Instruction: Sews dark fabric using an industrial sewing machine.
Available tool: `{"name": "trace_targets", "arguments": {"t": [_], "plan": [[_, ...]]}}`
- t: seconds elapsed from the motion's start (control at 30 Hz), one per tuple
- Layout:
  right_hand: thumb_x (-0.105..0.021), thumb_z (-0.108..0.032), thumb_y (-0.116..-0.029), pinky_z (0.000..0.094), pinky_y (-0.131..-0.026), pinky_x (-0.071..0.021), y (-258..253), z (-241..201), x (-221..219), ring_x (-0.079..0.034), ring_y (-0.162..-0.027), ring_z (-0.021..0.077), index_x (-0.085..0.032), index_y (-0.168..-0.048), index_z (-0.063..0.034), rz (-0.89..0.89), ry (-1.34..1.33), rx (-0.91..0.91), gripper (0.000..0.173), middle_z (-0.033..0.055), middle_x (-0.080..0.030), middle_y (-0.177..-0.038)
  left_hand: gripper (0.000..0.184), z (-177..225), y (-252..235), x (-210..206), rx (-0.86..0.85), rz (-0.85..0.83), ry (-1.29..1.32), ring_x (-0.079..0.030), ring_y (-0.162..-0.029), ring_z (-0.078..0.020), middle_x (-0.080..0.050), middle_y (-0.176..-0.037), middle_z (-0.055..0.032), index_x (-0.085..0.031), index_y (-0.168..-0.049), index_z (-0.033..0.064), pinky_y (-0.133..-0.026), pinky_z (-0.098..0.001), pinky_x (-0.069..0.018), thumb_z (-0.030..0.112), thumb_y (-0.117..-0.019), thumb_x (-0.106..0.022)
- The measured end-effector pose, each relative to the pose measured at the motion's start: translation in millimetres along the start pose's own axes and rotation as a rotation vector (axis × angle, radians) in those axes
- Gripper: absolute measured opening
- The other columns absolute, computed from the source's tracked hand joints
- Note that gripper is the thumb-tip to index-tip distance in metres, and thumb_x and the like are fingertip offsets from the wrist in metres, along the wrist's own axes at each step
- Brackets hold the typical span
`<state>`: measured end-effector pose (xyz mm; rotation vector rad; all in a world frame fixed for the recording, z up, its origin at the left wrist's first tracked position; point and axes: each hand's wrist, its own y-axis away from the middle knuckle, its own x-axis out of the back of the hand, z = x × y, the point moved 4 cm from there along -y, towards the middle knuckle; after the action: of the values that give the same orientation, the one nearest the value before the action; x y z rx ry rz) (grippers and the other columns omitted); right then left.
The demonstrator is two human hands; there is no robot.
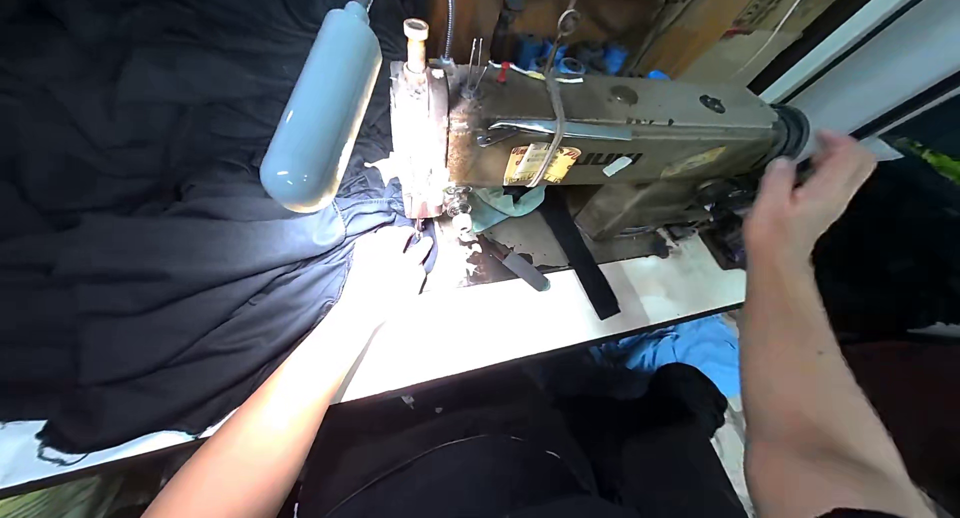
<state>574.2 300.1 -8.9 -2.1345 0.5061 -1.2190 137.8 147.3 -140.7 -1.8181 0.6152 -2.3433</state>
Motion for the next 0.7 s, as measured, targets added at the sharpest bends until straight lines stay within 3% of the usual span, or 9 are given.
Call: {"name": "trace_targets", "arguments": {"t": [0.1,0.17,0.27,0.3,0.4,0.47,0.5,0.6,0.7], "plan": [[-0.043,-0.033,-0.1062,0.0444,-0.117,-0.0364,-57,11,-1,-0.042,-0.143,0.0349,-0.031,-0.155,0.0043,-0.098,-0.152,-0.256,0.063,0.0297,-0.038,-0.156,0.036,1,0,2,0.015,0.001,0.006,-0.063,-0.117,-0.0442,-0.067,-0.123,-0.0242,-0.073,-0.125,0.0096,-0.092,-0.0637,-0.0485,0.011,-0.0940,-0.054],[-0.041,-0.043,-0.1075,0.0508,-0.112,-0.0410,-80,29,-15,-0.051,-0.134,0.0324,-0.040,-0.151,0.0008,-0.184,-0.194,-0.430,0.061,0.0258,-0.049,-0.146,0.036,3,-1,3,0.036,-0.022,0.005,-0.063,-0.118,-0.0427,-0.067,-0.124,-0.0232,-0.073,-0.125,0.0106,-0.093,-0.0625,-0.0479,0.011,-0.0949,-0.054],[-0.039,-0.047,-0.1084,0.0577,-0.107,-0.0406,-87,45,-31,-0.053,-0.129,0.0374,-0.054,-0.137,0.0054,-0.183,-0.144,-0.510,0.061,0.0293,-0.054,-0.138,0.036,3,0,2,0.036,-0.011,0.003,-0.063,-0.119,-0.0409,-0.067,-0.125,-0.0214,-0.074,-0.125,0.0131,-0.094,-0.0612,-0.0489,0.012,-0.0941,-0.056],[-0.038,-0.043,-0.1088,0.0552,-0.108,-0.0410,-81,45,-33,-0.054,-0.128,0.0361,-0.056,-0.136,0.0064,-0.126,-0.144,-0.495,0.059,0.0292,-0.055,-0.137,0.035,2,0,1,0.043,-0.017,0.001,-0.063,-0.119,-0.0403,-0.067,-0.125,-0.0207,-0.074,-0.124,0.0142,-0.094,-0.0606,-0.0492,0.012,-0.0943,-0.056],[-0.029,-0.029,-0.1125,0.0325,-0.107,-0.0485,-34,56,-47,-0.060,-0.123,0.0149,-0.050,-0.141,0.0045,0.130,-0.413,-0.492,0.049,0.0158,-0.060,-0.136,0.032,2,-1,2,0.064,-0.042,-0.017,-0.063,-0.117,-0.0392,-0.067,-0.123,-0.0199,-0.075,-0.121,0.0170,-0.093,-0.0581,-0.0493,0.014,-0.0956,-0.057],[-0.022,-0.030,-0.1138,0.0284,-0.082,-0.0537,-3,77,-64,-0.063,-0.091,0.0088,-0.050,-0.133,0.0017,0.202,-0.577,-0.557,0.047,0.0069,-0.062,-0.108,0.028,3,-2,3,0.076,-0.073,-0.022,-0.064,-0.116,-0.0396,-0.068,-0.121,-0.0204,-0.075,-0.119,0.0174,-0.094,-0.0578,-0.0497,0.016,-0.0978,-0.057],[-0.020,-0.032,-0.1138,0.0305,-0.080,-0.0543,3,85,-67,-0.063,-0.087,0.0103,-0.051,-0.132,0.0021,0.195,-0.618,-0.570,0.050,0.0071,-0.063,-0.105,0.029,2,-3,4,0.087,-0.104,-0.009,-0.063,-0.118,-0.0397,-0.067,-0.124,-0.0202,-0.074,-0.122,0.0181,-0.096,-0.0585,-0.0485,0.019,-0.0991,-0.056],[-0.024,-0.036,-0.1126,0.0325,-0.092,-0.0561,-16,84,-41,-0.066,-0.102,0.0117,-0.045,-0.143,0.0028,0.117,-0.482,-0.483,0.053,0.0108,-0.062,-0.123,0.044,-8,1,2,0.003,-0.152,0.001,-0.059,-0.127,-0.0401,-0.063,-0.135,-0.0195,-0.069,-0.134,0.0193,-0.100,-0.0615,-0.0451,0.034,-0.1001,-0.044],[-0.030,-0.045,-0.1105,0.0294,-0.093,-0.0555,-40,80,-33,-0.065,-0.105,0.0068,-0.051,-0.138,0.0010,0.012,-0.295,-0.424,0.058,0.0109,-0.061,-0.128,0.048,-17,4,3,-0.089,-0.212,-0.008,-0.055,-0.132,-0.0412,-0.059,-0.142,-0.0204,-0.066,-0.138,0.0187,-0.103,-0.0632,-0.0432,0.037,-0.0992,-0.045]]}}
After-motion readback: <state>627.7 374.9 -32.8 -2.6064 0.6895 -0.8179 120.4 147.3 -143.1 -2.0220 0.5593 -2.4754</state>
